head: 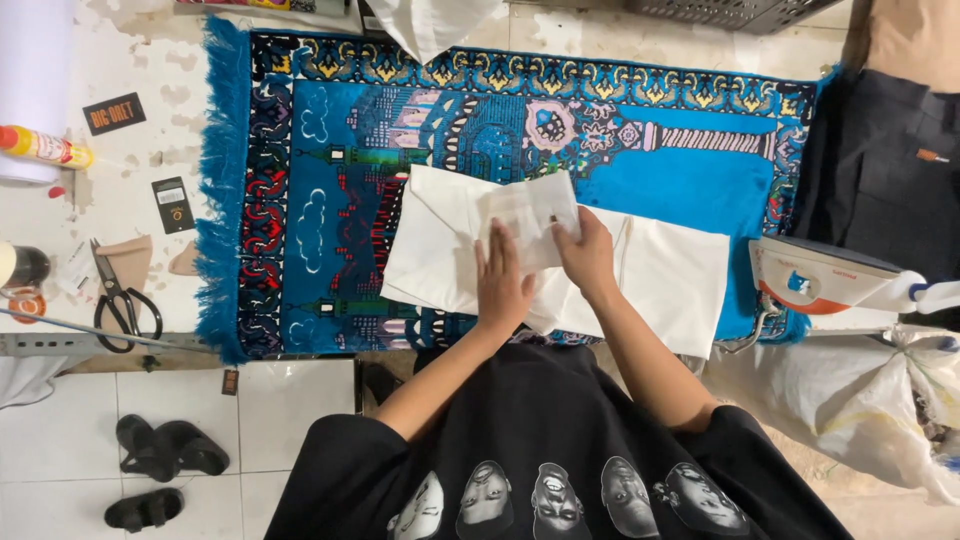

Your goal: Ironing a white shirt on a patterned mat and then folding it into a neat rectangle.

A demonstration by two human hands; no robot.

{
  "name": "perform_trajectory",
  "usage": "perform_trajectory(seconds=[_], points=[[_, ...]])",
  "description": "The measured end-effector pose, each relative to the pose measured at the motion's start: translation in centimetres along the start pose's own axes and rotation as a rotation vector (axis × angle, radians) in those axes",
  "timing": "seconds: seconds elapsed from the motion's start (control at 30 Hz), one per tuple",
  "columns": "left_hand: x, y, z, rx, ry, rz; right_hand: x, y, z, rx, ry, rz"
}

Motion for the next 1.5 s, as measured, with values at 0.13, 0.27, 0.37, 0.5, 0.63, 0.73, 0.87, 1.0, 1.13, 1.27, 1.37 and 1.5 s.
perform_trajectory(seconds=[0.13,0.27,0.37,0.5,0.63,0.73,0.87,1.0,1.13,1.27,1.37,1.5], points=[[0.6,3.9,-1.3,-0.025,-0.023,0.283,-3.9,-0.2,1.0,-0.084,0.075,0.075],[1.7,4.8,-3.2,0.041,-0.028,0.305,-5.2,-2.7,5.0,-0.244,0.123,-0.078],[2.7,4.2,-4.0,0.168,-0.030,0.304,-4.9,-3.8,8.6,-0.354,0.143,-0.190],[3.6,3.4,-5.3,0.256,0.174,0.153,-2.7,-4.1,11.9,-0.538,0.203,-0.285],[4.0,3.6,-6.1,0.275,0.261,0.115,0.8,-3.3,14.8,-0.781,0.213,-0.320],[3.8,3.3,-5.9,0.357,0.305,0.104,2.4,-2.5,15.9,-0.893,0.178,-0.271],[2.3,3.3,-3.5,0.306,0.140,0.030,0.1,3.7,11.2,-0.901,0.350,-0.071],[-1.4,4.7,1.7,0.085,-0.260,0.038,-2.9,7.8,5.8,-0.924,0.591,0.011],[-0.6,5.4,6.4,0.048,0.015,-0.142,-2.7,9.4,5.0,-0.865,0.645,0.046],[3.6,10.3,8.3,-0.134,0.213,-0.255,0.2,6.6,9.0,-0.701,0.504,-0.096],[5.1,13.0,9.3,-0.201,0.155,-0.090,1.5,4.7,11.2,-0.544,0.378,-0.220],[4.2,12.8,10.2,-0.296,0.011,0.180,2.8,2.5,12.8,-0.491,0.272,-0.233]])
Point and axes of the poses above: each hand's wrist, its own z-axis towards the middle knuckle, its own x-axis out of the palm, y = z × x, the point moved 6 cm from there along z, towards the middle knuckle, and after that the axes turned 15 degrees about -y, right-handed, at the moved point
